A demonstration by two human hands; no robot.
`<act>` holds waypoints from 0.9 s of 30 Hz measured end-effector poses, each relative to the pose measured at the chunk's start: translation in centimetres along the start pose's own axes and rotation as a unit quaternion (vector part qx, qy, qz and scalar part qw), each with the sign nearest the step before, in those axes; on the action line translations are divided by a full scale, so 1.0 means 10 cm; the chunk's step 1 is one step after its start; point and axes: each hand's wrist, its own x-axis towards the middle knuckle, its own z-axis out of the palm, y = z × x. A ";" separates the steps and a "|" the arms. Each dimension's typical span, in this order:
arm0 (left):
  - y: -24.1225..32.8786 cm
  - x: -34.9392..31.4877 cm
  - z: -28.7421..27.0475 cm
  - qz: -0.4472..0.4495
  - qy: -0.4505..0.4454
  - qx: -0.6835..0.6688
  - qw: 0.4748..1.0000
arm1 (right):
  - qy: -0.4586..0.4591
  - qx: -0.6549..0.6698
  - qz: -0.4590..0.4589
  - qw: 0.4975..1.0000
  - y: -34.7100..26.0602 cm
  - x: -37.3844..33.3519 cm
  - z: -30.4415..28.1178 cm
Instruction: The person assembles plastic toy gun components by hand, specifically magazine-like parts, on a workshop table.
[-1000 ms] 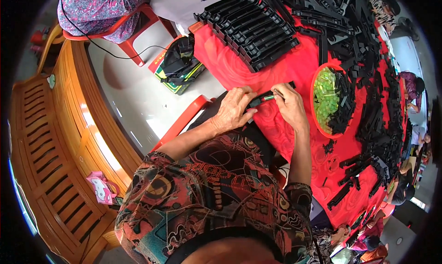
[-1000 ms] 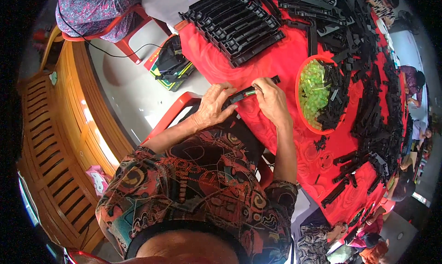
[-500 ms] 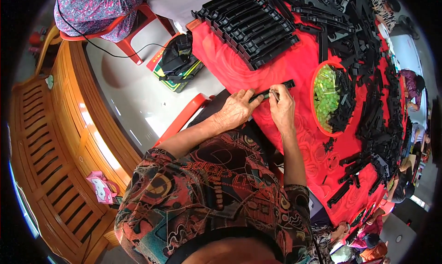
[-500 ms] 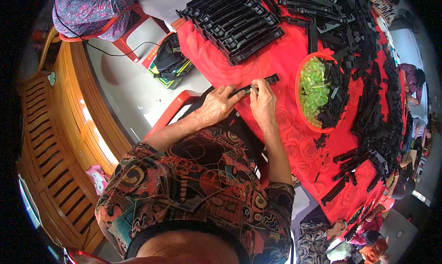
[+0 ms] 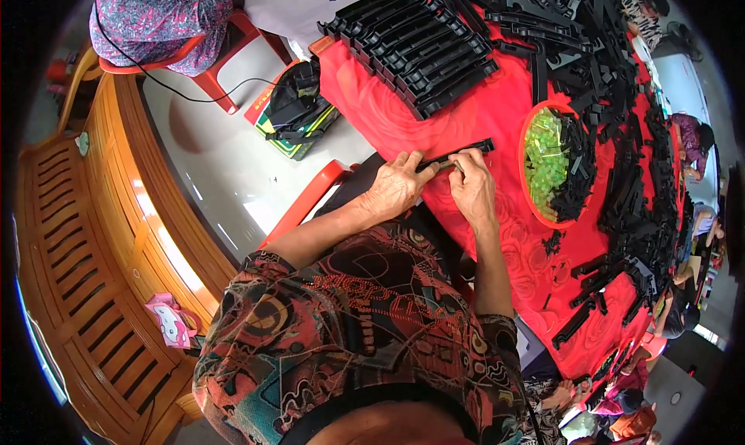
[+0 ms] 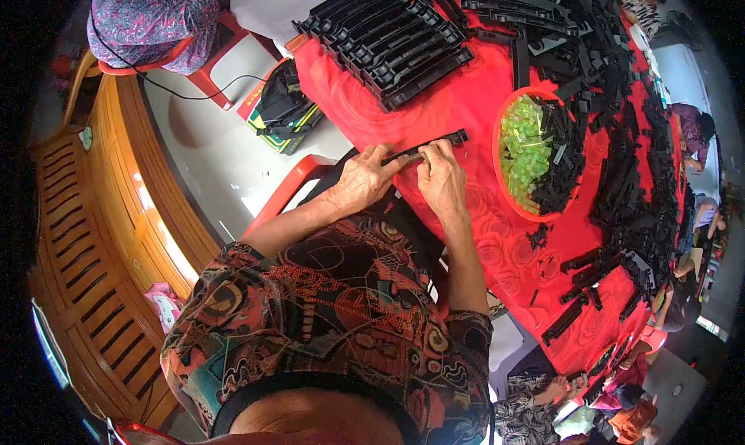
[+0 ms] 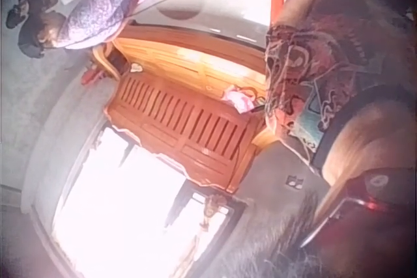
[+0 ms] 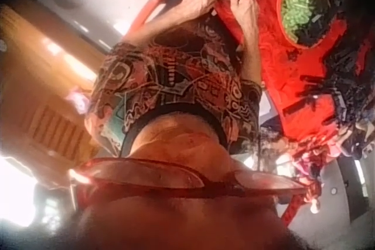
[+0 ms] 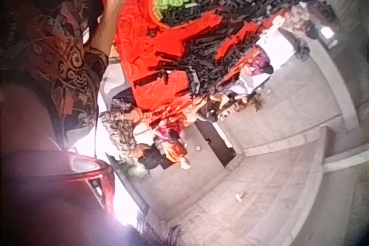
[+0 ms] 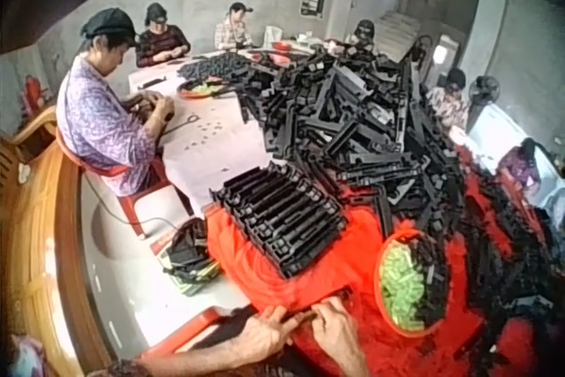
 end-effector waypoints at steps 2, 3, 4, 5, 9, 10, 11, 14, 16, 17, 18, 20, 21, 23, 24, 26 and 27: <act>-0.01 0.01 0.00 0.004 0.010 -0.023 1.000 | -0.013 0.009 0.001 1.000 0.02 0.00 0.00; -0.01 0.01 0.00 0.005 0.010 -0.023 1.000 | -0.005 0.033 -0.003 0.999 0.08 -0.01 0.01; 0.00 0.01 0.00 -0.002 0.006 -0.027 1.000 | 0.002 0.058 -0.009 0.998 0.08 0.01 0.00; 0.00 0.02 0.00 -0.008 0.002 -0.032 0.999 | 0.000 0.058 -0.010 0.998 0.07 0.01 -0.02; 0.00 0.00 -0.01 -0.014 -0.013 -0.017 1.000 | 0.143 0.249 -0.009 0.958 0.02 0.04 -0.22; 0.01 0.01 -0.03 -0.014 -0.020 -0.017 1.000 | 0.132 0.368 0.060 0.919 -0.01 0.03 -0.29; 0.02 0.01 -0.04 -0.015 -0.026 -0.016 0.999 | 0.147 0.410 0.054 0.898 0.04 0.08 -0.25; 0.00 0.00 -0.02 -0.019 -0.020 -0.016 0.999 | 0.179 0.588 0.064 0.786 -0.07 0.21 -0.20; 0.04 0.02 -0.05 -0.031 -0.033 -0.014 0.999 | 0.197 0.582 0.064 0.786 -0.02 0.26 -0.11; 0.06 0.03 -0.06 -0.043 -0.046 -0.012 0.998 | 0.180 0.636 0.038 0.749 0.00 0.28 -0.07; 0.05 0.03 -0.07 -0.044 -0.047 -0.012 0.998 | 0.163 0.686 0.012 0.709 0.03 0.30 -0.04; 0.05 0.04 -0.06 -0.037 -0.036 -0.010 0.999 | 0.168 0.684 0.037 0.709 0.00 0.34 0.03; 0.05 0.04 -0.07 -0.038 -0.036 -0.010 0.999 | 0.167 0.677 0.055 0.715 0.01 0.34 0.09; 0.04 0.04 -0.08 -0.036 -0.042 -0.007 0.998 | 0.180 0.651 0.085 0.733 -0.02 0.35 0.17; 0.04 0.04 -0.08 -0.037 -0.043 -0.008 0.998 | 0.180 0.651 0.086 0.733 -0.01 0.36 0.18; 0.02 0.04 -0.07 -0.017 -0.049 -0.005 0.999 | 0.182 0.642 0.081 0.741 0.01 0.35 0.22; 0.01 0.05 -0.08 -0.018 -0.050 -0.006 0.999 | 0.182 0.641 0.082 0.741 0.03 0.35 0.23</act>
